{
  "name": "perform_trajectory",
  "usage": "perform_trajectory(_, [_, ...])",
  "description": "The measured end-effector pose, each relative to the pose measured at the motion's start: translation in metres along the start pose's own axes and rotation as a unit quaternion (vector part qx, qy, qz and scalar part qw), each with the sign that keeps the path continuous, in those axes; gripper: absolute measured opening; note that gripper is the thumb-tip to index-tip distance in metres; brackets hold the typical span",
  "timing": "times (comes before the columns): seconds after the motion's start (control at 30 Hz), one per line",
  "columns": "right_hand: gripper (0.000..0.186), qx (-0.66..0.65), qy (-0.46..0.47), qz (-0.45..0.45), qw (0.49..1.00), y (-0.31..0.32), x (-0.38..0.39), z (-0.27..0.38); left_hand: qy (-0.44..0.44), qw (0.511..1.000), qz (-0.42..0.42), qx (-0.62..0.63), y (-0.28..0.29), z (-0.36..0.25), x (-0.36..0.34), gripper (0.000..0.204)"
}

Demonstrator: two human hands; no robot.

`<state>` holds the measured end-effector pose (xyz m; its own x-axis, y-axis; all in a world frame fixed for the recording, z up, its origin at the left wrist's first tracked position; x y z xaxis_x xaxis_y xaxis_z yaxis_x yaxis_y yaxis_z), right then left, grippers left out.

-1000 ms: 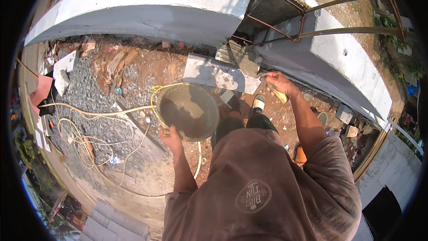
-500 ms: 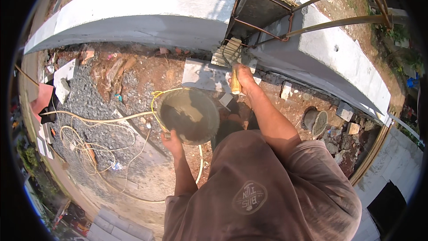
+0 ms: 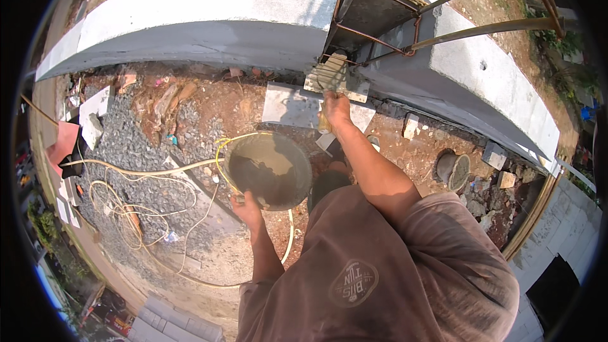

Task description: The person scoops wet cement from a bucket and applies it to a concrete wall using a trowel. They repeatedly return to the bucket to gather more cement and continue smoothing the wall surface.

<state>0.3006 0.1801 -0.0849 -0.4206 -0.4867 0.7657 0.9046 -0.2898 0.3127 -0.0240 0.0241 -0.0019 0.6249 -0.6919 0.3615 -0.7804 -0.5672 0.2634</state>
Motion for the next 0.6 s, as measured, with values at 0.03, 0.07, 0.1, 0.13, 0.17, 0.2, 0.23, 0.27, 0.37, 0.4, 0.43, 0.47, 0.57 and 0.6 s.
perform_trajectory(0.03, [0.028,0.004,0.032,-0.045,0.998,0.005,-0.04,-0.021,0.011,1.0,0.023,-0.008,-0.016,-0.002,-0.001,0.018])
perform_trajectory(0.07, [0.029,0.048,0.035,-0.017,0.998,-0.005,-0.027,-0.017,0.004,1.0,0.005,0.003,-0.002,-0.001,-0.001,0.017])
perform_trajectory(0.1, [0.03,0.093,0.042,0.0,0.995,-0.006,-0.018,-0.012,-0.001,1.0,-0.002,0.02,0.005,0.004,-0.001,0.017])
perform_trajectory(0.13, [0.033,0.123,0.058,0.018,0.991,-0.001,-0.003,-0.016,-0.006,0.999,-0.008,0.037,0.01,0.009,-0.002,0.017])
perform_trajectory(0.17, [0.036,0.155,0.074,0.031,0.985,0.012,0.005,-0.022,-0.015,0.999,-0.012,0.044,0.012,0.011,-0.002,0.019])
perform_trajectory(0.2, [0.039,0.187,0.087,0.042,0.978,0.026,0.016,-0.03,-0.013,0.999,-0.011,0.035,0.014,0.014,-0.002,0.02])
perform_trajectory(0.23, [0.038,0.161,0.065,0.078,0.982,0.041,0.036,-0.031,-0.011,1.0,-0.014,0.025,0.018,0.017,-0.003,0.021])
perform_trajectory(0.27, [0.037,0.136,0.042,0.11,0.984,0.061,0.058,-0.027,-0.007,1.0,-0.013,0.016,0.019,0.02,-0.002,0.022])
perform_trajectory(0.37, [0.034,0.16,0.071,0.185,0.967,0.119,0.073,-0.05,0.002,1.0,-0.004,0.012,0.008,0.02,-0.007,0.024])
perform_trajectory(0.4, [0.035,0.189,0.063,0.186,0.962,0.137,0.083,-0.044,0.007,1.0,-0.006,0.005,0.005,0.019,-0.005,0.024])
perform_trajectory(0.43, [0.036,0.223,0.06,0.195,0.953,0.152,0.087,-0.045,0.019,1.0,-0.016,0.008,0.003,0.019,-0.001,0.025])
perform_trajectory(0.47, [0.037,0.256,0.057,0.198,0.944,0.17,0.09,-0.048,0.031,0.999,-0.022,0.013,-0.007,0.01,0.005,0.026])
perform_trajectory(0.57, [0.043,0.299,0.041,0.236,0.924,0.202,0.09,-0.051,0.034,0.997,-0.06,0.034,-0.011,0.011,0.007,0.031])
perform_trajectory(0.6, [0.045,0.309,0.045,0.223,0.923,0.212,0.091,-0.053,0.048,0.995,-0.078,0.04,-0.018,0.003,0.013,0.032])
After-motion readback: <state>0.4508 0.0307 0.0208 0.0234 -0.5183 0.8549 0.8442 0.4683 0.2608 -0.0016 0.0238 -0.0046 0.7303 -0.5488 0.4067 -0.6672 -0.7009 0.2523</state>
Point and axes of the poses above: each hand's wrist, its own x-axis away from the middle knuckle, its own y-axis out of the back of the hand, z = x × y, the point moved 4 cm from there along -x, towards the middle knuckle, and after that the axes turned 14 degrees about x, right-handed, at the moved point
